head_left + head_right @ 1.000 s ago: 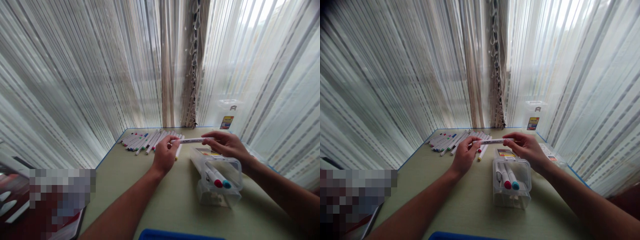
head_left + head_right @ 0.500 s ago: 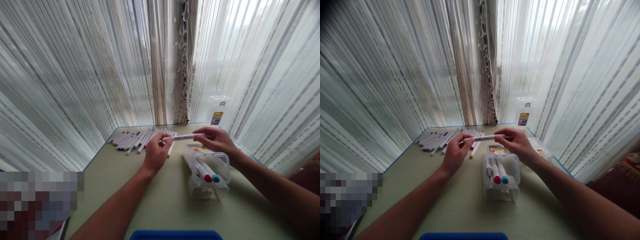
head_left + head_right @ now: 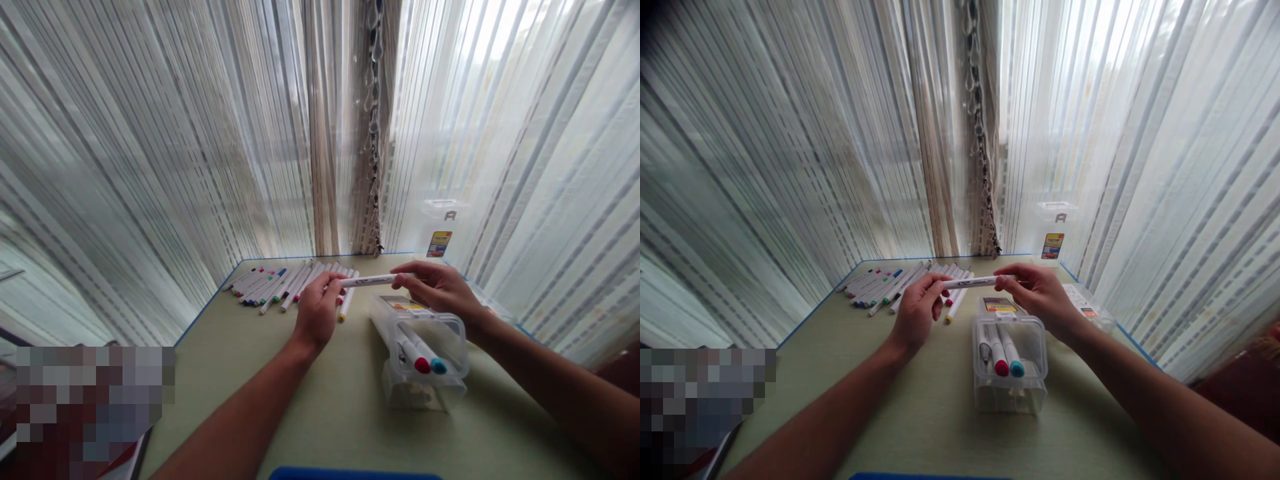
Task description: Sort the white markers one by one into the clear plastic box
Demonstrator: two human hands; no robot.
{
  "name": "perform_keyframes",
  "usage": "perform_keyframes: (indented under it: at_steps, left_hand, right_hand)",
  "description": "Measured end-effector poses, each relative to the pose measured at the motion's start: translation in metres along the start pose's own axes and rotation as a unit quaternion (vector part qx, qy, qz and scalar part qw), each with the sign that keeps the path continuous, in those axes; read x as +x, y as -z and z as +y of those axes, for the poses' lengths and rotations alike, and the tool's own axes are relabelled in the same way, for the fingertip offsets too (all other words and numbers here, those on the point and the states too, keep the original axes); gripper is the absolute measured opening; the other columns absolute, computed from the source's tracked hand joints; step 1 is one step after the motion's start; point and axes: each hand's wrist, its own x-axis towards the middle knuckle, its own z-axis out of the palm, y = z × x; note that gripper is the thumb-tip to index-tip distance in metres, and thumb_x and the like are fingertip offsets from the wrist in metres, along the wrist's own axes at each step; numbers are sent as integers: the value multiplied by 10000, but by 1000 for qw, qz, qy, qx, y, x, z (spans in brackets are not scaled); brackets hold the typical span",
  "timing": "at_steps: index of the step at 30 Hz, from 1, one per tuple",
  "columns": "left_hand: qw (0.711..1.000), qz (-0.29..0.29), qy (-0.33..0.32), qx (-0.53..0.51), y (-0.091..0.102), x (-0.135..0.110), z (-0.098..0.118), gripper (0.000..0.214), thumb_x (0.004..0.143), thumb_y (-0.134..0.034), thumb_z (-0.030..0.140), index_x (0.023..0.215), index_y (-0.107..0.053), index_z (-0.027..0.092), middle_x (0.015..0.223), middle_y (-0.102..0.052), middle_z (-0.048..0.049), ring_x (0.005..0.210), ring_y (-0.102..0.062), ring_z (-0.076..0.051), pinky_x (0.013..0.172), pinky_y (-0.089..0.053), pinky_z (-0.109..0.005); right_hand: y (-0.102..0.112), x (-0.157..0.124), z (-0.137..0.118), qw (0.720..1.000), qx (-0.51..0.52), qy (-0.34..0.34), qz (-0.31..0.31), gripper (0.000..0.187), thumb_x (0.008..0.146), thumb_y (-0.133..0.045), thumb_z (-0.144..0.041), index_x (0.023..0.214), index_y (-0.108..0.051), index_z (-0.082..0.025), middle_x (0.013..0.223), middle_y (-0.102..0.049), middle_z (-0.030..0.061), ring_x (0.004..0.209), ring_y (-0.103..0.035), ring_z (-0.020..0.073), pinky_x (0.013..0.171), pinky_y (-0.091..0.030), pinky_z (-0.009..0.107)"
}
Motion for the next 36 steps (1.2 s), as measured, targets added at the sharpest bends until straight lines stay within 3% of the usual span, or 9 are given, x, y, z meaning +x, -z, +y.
perform_keyframes:
  at_steps: [5,9,12,15,20,30,36]
  left_hand:
    - [1000,1,-10,0,0,1,-1,276,908,-498,332,940,-703,150,738,-603,-9,457,-415,-59,416,-318,-190]
    - [999,2,-9,39,0,-1,0,260,878,-587,384,944,-693,156,634,-553,21,458,-423,-71,405,-300,-177]
    - [999,-1,-7,48,0,-2,3,270,832,-663,413,918,-680,158,660,-586,12,523,-515,-96,451,-388,-180]
    - [999,-1,-12,43,0,-3,5,276,812,-692,413,910,-676,155,747,-639,-12,577,-569,-108,500,-447,-197]
    - [999,-10,-9,36,-1,-5,8,303,801,-724,420,920,-666,148,752,-637,-8,558,-536,-89,481,-421,-183]
    - [999,-6,-17,41,-2,-5,8,277,833,-689,407,925,-678,146,800,-649,-29,601,-554,-101,495,-422,-190]
    - [1000,-17,6,10,-1,-4,2,286,863,-637,431,954,-659,161,572,-475,53,452,-397,-76,393,-291,-176]
  right_hand:
    - [1,0,2,999,31,-2,-5,298,814,-766,-436,964,-748,-179,770,-707,52,436,-359,46,390,-207,233]
    - [0,0,1,1000,11,-1,3,331,788,-785,-456,940,-750,-164,745,-710,48,423,-359,42,379,-213,224]
    - [0,-1,0,1000,-19,0,23,359,721,-842,-451,920,-758,-164,737,-724,50,492,-522,86,419,-352,217]
    - [-1,-1,-2,999,-40,2,30,377,669,-880,-438,914,-764,-176,794,-759,67,676,-687,172,566,-510,252]
    - [1,-1,0,998,-49,-4,31,429,630,-894,-473,918,-767,-182,804,-776,76,728,-736,218,619,-558,279]
    - [0,-1,-5,999,-41,-8,26,424,654,-874,-484,918,-773,-168,793,-758,66,667,-687,173,568,-517,253]
    - [-2,-3,-8,999,-41,-12,17,425,699,-834,-505,916,-763,-146,631,-653,17,476,-466,88,420,-314,231]
